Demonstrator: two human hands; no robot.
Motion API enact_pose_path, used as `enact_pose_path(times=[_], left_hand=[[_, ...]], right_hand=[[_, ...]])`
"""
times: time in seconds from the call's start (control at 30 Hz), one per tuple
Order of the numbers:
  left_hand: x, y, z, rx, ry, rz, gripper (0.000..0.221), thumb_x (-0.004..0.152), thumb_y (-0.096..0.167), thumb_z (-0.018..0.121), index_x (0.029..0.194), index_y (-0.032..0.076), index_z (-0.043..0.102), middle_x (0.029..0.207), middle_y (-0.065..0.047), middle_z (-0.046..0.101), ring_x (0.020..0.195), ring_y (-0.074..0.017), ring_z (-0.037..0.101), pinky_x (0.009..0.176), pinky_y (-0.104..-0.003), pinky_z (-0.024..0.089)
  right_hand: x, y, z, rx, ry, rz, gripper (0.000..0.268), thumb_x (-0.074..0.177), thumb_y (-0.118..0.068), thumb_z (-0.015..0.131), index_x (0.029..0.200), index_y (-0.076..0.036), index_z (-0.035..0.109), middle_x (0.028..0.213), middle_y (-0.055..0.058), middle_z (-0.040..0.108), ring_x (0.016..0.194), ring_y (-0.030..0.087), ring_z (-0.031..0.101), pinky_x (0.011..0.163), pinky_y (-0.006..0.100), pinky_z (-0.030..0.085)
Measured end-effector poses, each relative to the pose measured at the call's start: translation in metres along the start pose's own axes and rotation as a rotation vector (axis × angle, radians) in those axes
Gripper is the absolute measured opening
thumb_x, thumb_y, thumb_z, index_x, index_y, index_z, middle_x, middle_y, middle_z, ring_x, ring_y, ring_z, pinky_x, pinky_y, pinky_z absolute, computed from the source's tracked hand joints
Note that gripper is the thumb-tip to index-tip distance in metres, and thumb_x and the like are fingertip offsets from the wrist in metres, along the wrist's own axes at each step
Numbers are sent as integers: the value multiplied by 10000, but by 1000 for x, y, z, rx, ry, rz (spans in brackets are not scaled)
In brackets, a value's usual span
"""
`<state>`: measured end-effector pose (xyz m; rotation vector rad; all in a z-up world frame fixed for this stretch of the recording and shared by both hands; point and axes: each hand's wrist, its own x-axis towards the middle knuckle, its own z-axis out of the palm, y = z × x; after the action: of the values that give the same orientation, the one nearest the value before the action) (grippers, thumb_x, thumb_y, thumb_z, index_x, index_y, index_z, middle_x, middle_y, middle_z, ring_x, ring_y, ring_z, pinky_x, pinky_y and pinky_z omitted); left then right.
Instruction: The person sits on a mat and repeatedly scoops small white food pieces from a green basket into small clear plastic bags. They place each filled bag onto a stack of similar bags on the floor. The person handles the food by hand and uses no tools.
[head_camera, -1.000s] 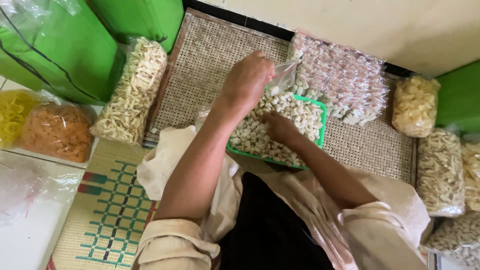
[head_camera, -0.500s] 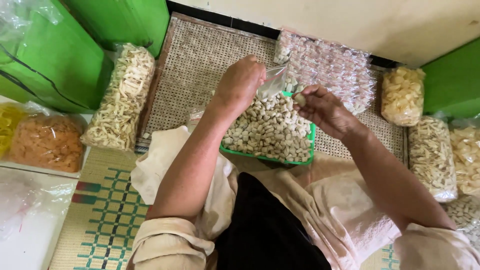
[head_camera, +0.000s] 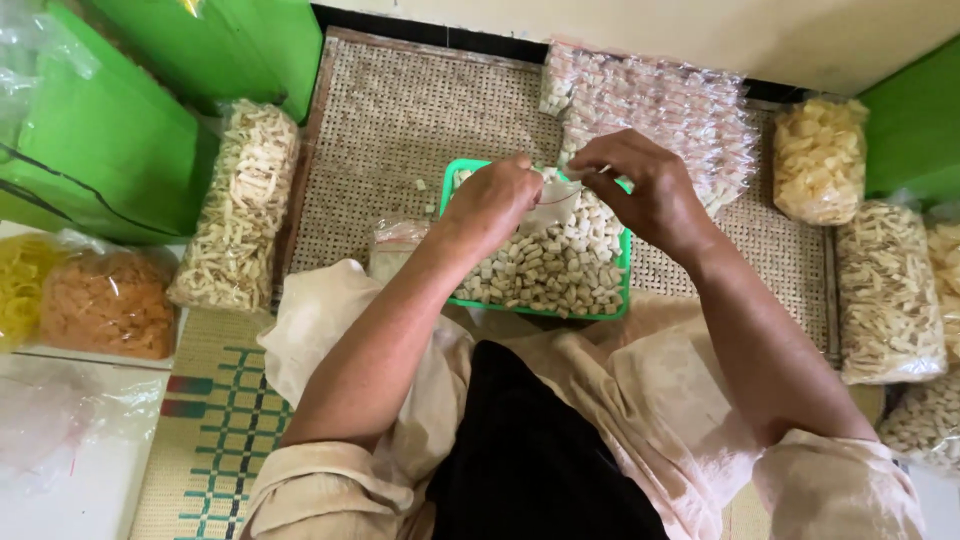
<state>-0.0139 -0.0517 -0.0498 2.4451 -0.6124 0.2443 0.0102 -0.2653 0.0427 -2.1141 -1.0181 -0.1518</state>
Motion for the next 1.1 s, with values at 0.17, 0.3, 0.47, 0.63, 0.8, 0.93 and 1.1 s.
enact_pose_path(times=[0.17, 0.3, 0.47, 0.63, 0.8, 0.93, 1.1], left_hand=[[3, 6, 1, 65, 21, 17, 192, 843, -65, 656, 685, 30, 604, 754, -145, 546, 619, -379, 659, 482, -497, 565], [4, -2, 15, 131, 61, 33, 236, 875, -32, 667, 685, 89, 599, 742, -91, 529, 612, -344, 668, 474, -451, 568], [4, 12, 1, 133, 65, 44, 261, 872, -31, 680, 666, 108, 601, 727, -56, 511, 594, -317, 664, 467, -425, 567], [0, 28, -25, 156, 73, 63, 246, 881, 7, 699, 681, 136, 639, 734, -21, 510, 605, -275, 679, 482, -395, 585], [3, 11, -12, 119, 39, 42, 256, 830, -56, 724, 656, 105, 630, 725, -60, 524, 618, -329, 675, 460, -441, 562], [10, -8, -5, -19, 13, -35, 247, 875, 28, 715, 690, 102, 569, 767, -72, 480, 611, -374, 641, 469, -482, 539], [10, 15, -50, -58, 7, -117, 148, 1020, 48, 665, 877, 20, 693, 891, -74, 631, 688, -137, 658, 577, -221, 633]], right_hand=[[-2, -2, 8, -94, -35, -36, 173, 965, -2, 769, 1124, -65, 739, 1019, 130, 719, 900, 288, 727, 801, 385, 614], [-1, 0, 12, -224, -85, -52, 160, 943, 0, 787, 1085, -63, 748, 954, 120, 731, 883, 295, 733, 766, 391, 605], [-7, 16, 21, -461, -125, -158, 76, 991, -104, 751, 1036, -161, 772, 984, 37, 763, 928, 233, 713, 791, 339, 538], [-15, 40, 25, -681, -85, -300, 82, 1011, -171, 691, 981, -235, 734, 1125, -87, 735, 1028, 178, 635, 828, 321, 464], [-16, 55, 36, -483, -147, -120, 264, 972, -38, 586, 1147, -179, 726, 1194, 26, 711, 1056, 285, 700, 820, 407, 559], [-14, 45, 19, -65, -126, 165, 398, 982, -34, 659, 1370, -82, 588, 1232, 159, 681, 1200, 366, 658, 984, 455, 558], [-4, 23, 17, 259, -439, 509, 503, 937, -103, 683, 1376, -40, 444, 1358, 199, 608, 1267, 336, 641, 1048, 416, 577]])
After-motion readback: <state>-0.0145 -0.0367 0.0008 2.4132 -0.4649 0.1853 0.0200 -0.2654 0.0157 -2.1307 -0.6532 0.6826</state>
